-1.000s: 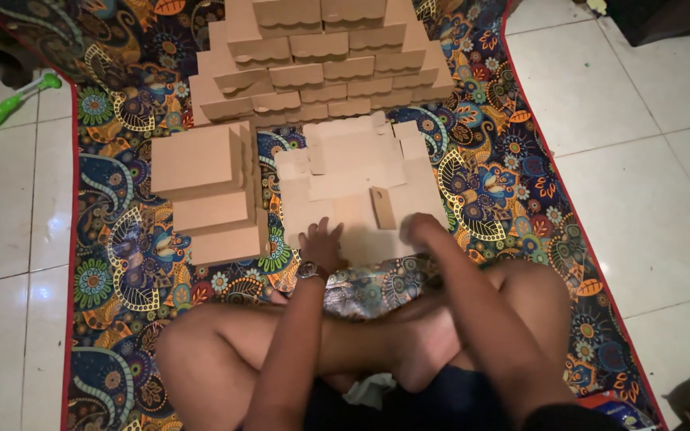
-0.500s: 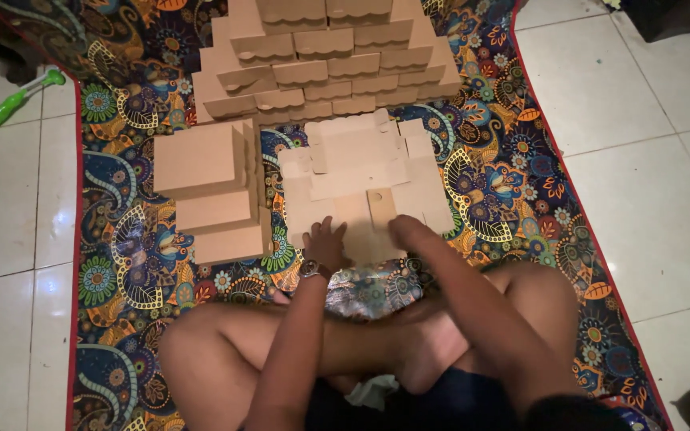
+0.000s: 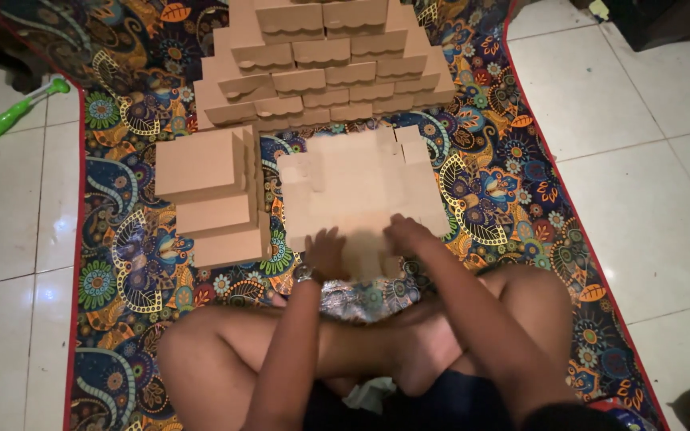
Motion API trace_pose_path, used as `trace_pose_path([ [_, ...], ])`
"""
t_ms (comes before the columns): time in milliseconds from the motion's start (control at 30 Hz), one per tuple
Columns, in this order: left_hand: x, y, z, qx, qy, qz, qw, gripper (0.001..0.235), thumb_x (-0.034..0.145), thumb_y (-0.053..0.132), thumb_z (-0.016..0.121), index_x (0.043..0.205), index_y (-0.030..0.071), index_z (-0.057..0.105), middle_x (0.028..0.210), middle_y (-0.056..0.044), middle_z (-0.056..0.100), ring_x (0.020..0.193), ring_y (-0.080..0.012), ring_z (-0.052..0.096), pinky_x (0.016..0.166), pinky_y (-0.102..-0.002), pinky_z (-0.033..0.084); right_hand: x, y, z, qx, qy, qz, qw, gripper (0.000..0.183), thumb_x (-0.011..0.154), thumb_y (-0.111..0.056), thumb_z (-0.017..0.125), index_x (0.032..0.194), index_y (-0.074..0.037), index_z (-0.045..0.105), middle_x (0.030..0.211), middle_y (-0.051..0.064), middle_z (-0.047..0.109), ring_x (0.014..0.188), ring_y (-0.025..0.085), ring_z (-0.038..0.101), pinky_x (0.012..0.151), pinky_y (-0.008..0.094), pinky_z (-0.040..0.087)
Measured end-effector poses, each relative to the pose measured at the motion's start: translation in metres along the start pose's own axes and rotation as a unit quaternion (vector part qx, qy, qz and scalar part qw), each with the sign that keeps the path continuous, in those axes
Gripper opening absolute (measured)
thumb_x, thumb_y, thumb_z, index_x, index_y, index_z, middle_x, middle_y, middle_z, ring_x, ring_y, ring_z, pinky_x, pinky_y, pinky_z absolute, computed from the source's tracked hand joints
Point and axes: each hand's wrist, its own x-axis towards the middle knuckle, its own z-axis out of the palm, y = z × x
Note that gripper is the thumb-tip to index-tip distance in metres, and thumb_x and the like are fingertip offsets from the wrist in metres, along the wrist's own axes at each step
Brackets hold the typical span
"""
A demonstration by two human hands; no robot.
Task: Folding a flat cardboard template into a finished box while sitting on the floor.
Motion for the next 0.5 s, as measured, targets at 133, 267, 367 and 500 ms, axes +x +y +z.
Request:
trace_pose_path([
  [133, -0.003, -0.023, -0.012, -0.289, 0.081, -0.007, 0.954, 0.058, 0.085, 0.044, 0.060, 0.130, 0.007, 0.065, 0.137, -0.012, 0.065, 0.134, -0.0308, 0.056, 0.121, -0.046, 0.033, -0.018, -0.001, -0.014, 0.177, 0.082, -0.077, 0.978, 0.027, 0.083, -0.013, 0.063, 0.102, 0.001, 0.075, 0.105, 0.033, 0.071, 0.109, 0.054, 0.064, 0.096, 0.059, 0.052],
  [267, 0.043, -0.053, 0.025, -0.443, 0.255, -0.118, 0.852, 0.083, 0.082, 0.029, 0.075, 0.154, 0.003, 0.042, 0.143, -0.025, 0.053, 0.135, -0.0435, 0.051, 0.120, -0.051, 0.039, 0.034, 0.025, -0.009, 0.182, 0.207, 0.210, 0.938, 0.058, 0.073, -0.031, 0.079, 0.119, 0.000, 0.062, 0.117, 0.025, 0.057, 0.110, 0.051, 0.065, 0.092, 0.056, 0.058],
  [367, 0.088, -0.065, 0.064, -0.476, 0.239, -0.150, 0.833, 0.096, 0.079, 0.043, 0.082, 0.156, 0.004, 0.039, 0.125, -0.017, 0.069, 0.124, -0.0382, 0.062, 0.111, -0.049, 0.048, 0.023, 0.023, -0.016, 0.227, 0.153, 0.182, 0.944, 0.059, 0.081, -0.023, 0.074, 0.131, 0.005, 0.056, 0.123, 0.030, 0.063, 0.121, 0.049, 0.062, 0.100, 0.056, 0.053],
  [500, 0.146, -0.065, 0.113, -0.487, 0.311, -0.111, 0.808, 0.079, 0.081, 0.043, 0.080, 0.144, 0.002, 0.057, 0.136, -0.022, 0.064, 0.131, -0.0375, 0.057, 0.117, -0.043, 0.043, 0.015, 0.008, -0.024, 0.268, 0.150, 0.124, 0.944, 0.050, 0.084, -0.024, 0.074, 0.128, -0.002, 0.066, 0.123, 0.024, 0.069, 0.123, 0.044, 0.062, 0.104, 0.054, 0.051],
])
